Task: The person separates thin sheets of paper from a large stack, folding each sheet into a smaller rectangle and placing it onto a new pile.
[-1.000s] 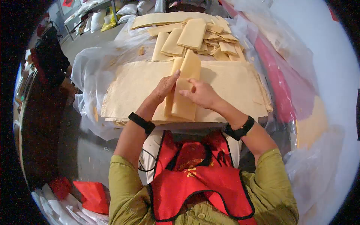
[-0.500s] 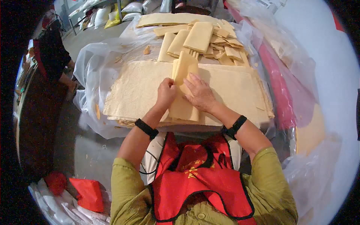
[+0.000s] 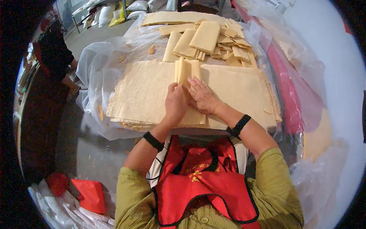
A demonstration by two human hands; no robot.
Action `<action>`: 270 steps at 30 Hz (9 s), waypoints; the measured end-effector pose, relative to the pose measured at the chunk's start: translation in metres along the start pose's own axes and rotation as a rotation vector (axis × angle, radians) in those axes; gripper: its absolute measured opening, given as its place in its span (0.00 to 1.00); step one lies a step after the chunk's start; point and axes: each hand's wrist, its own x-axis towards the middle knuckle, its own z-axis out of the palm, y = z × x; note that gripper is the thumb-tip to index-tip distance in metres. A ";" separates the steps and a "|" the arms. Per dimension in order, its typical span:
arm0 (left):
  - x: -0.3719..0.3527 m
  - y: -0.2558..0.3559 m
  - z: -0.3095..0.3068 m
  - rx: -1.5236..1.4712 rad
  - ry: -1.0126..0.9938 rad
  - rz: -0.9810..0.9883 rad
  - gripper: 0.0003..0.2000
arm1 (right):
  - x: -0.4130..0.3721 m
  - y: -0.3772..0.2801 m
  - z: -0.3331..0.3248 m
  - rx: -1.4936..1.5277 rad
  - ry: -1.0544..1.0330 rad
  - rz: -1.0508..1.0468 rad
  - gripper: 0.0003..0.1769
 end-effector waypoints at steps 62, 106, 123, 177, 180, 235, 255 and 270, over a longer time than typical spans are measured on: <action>-0.089 -0.061 -0.163 -0.897 0.485 -0.720 0.19 | -0.065 0.000 -0.001 0.114 0.136 0.145 0.20; -0.048 0.013 -0.034 0.475 -0.454 0.292 0.27 | -0.061 -0.025 -0.044 0.482 0.117 0.260 0.23; 0.027 0.021 -0.060 -0.883 -0.397 -0.761 0.07 | -0.060 -0.050 -0.020 0.288 0.007 0.253 0.39; -0.072 0.006 -0.043 -1.537 -0.110 -0.780 0.19 | -0.004 -0.097 -0.008 0.310 0.151 -0.039 0.07; -0.073 -0.021 -0.034 -1.433 0.001 -0.758 0.16 | -0.017 -0.100 -0.012 0.317 0.348 -0.154 0.06; -0.071 0.029 -0.063 0.471 0.015 0.328 0.21 | 0.026 -0.029 0.000 -0.051 -0.167 0.453 0.29; -0.060 0.065 0.009 0.336 -0.360 0.358 0.33 | -0.016 0.024 0.039 1.681 0.404 0.617 0.19; -0.062 0.047 0.018 0.354 -0.427 0.368 0.23 | 0.001 0.046 0.002 0.038 -0.197 0.373 0.31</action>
